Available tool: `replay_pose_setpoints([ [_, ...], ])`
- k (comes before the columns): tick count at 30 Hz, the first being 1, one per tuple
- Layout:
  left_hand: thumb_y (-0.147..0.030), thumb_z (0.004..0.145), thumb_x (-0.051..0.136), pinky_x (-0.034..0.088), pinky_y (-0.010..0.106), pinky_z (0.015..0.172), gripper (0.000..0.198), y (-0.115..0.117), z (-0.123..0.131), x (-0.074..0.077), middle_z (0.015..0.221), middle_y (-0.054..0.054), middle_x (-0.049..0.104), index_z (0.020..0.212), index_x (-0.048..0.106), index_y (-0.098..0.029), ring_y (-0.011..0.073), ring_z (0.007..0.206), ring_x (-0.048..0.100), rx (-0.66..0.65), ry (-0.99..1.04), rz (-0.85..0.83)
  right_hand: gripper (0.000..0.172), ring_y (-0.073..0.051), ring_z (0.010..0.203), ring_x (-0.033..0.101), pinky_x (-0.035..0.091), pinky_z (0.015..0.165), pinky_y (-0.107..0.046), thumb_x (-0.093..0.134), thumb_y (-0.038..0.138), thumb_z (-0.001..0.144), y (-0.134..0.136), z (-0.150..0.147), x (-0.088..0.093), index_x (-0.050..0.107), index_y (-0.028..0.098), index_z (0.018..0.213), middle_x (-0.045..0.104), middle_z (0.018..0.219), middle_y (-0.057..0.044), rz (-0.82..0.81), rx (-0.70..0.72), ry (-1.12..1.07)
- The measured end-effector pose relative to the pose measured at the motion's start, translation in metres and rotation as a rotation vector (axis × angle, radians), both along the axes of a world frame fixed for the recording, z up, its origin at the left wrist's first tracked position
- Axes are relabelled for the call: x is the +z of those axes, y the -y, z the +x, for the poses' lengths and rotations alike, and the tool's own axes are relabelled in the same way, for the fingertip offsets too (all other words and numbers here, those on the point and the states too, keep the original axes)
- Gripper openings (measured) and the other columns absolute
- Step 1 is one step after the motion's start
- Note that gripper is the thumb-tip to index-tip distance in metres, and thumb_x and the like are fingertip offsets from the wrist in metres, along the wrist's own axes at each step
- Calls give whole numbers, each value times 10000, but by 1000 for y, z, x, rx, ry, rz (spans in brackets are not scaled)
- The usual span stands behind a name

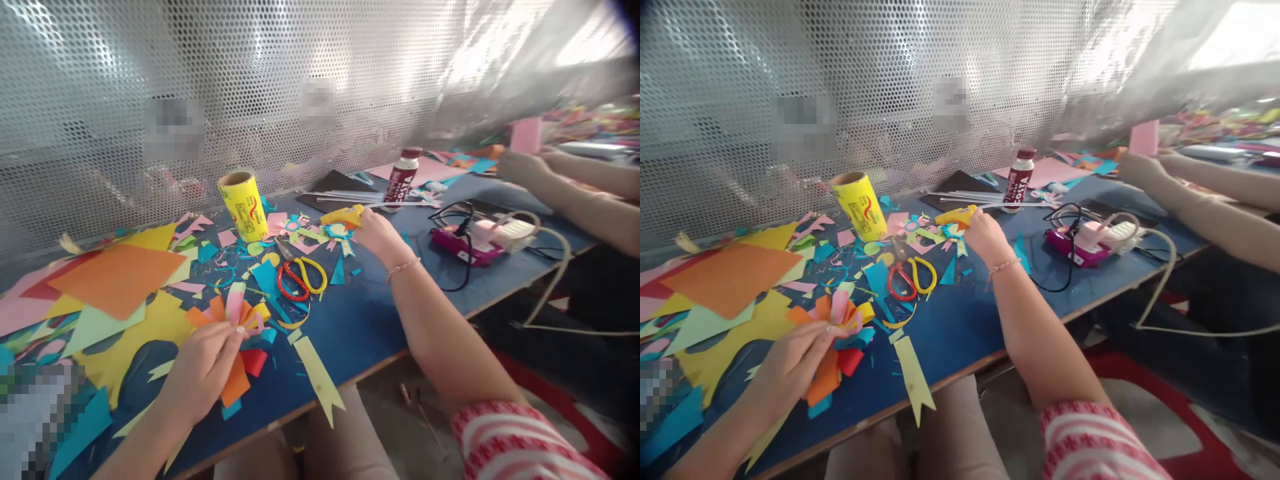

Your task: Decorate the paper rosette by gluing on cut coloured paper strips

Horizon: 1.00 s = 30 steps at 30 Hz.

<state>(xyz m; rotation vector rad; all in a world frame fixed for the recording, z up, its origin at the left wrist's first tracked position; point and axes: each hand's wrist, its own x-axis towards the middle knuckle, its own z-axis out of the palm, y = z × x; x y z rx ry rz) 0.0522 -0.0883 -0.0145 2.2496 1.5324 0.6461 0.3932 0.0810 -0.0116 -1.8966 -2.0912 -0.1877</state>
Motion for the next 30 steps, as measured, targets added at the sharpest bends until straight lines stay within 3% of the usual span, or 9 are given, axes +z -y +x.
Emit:
replay_pose_setpoints([
  [3,-375,969,323,513,320,754,456,0,1,2,804,84,710,817,709,-185,213,826,667,-9,1,-31,363,-260,852,625,431,690,-316,429,108,789,-3,11,-2,586,81,1115,646,972,-191,-58,-226,-54],
  [6,-356,968,322,504,316,746,449,1,-1,8,804,80,705,812,700,-172,202,805,657,29,67,12,361,-285,900,618,427,700,-331,452,195,838,-6,20,-9,574,46,1142,620,1033,-239,-111,-313,-57],
  [9,-323,953,348,497,308,733,408,3,-8,18,797,74,692,798,694,-172,198,801,641,79,55,81,438,-356,1026,562,432,755,-376,566,266,793,-9,18,-14,579,-1,1139,547,1136,-304,-90,-339,-35],
  [12,-239,899,432,490,306,731,283,2,-15,26,846,67,682,827,700,-184,202,828,625,96,-76,96,360,-310,1058,537,439,829,-389,540,189,774,-4,-8,-9,616,71,1106,582,1107,-223,15,-68,-119],
  [15,-130,847,473,482,306,750,251,-4,-21,27,866,67,666,873,716,-191,197,841,612,-10,-193,76,306,-219,991,558,443,884,-371,418,110,812,17,-58,5,664,167,986,631,1003,-107,42,450,-227],
  [17,-79,829,476,476,310,773,282,-9,-23,24,869,69,653,898,724,-195,192,854,605,-120,-223,73,328,-194,985,554,443,891,-352,403,83,830,38,-95,13,679,180,978,625,1007,-91,7,796,-192],
  [19,-51,814,486,473,323,798,302,-14,-24,19,881,67,645,914,727,-203,196,887,601,-195,-224,80,361,-186,946,544,440,864,-350,407,42,820,59,-126,19,695,197,972,609,1004,-88,-5,1009,-92],
  [23,-41,796,499,478,343,790,276,-18,-23,10,848,68,646,848,729,-184,202,872,600,-186,-177,140,280,-198,869,505,414,772,-345,444,82,847,85,-159,21,700,183,899,575,961,-97,-23,1064,55],
  [30,-47,805,481,481,355,756,272,-14,-24,4,832,78,642,828,728,-157,198,813,587,-159,-156,173,265,-194,850,475,356,777,-354,408,127,862,89,-164,17,664,172,811,529,897,-82,-90,1046,-40],
])
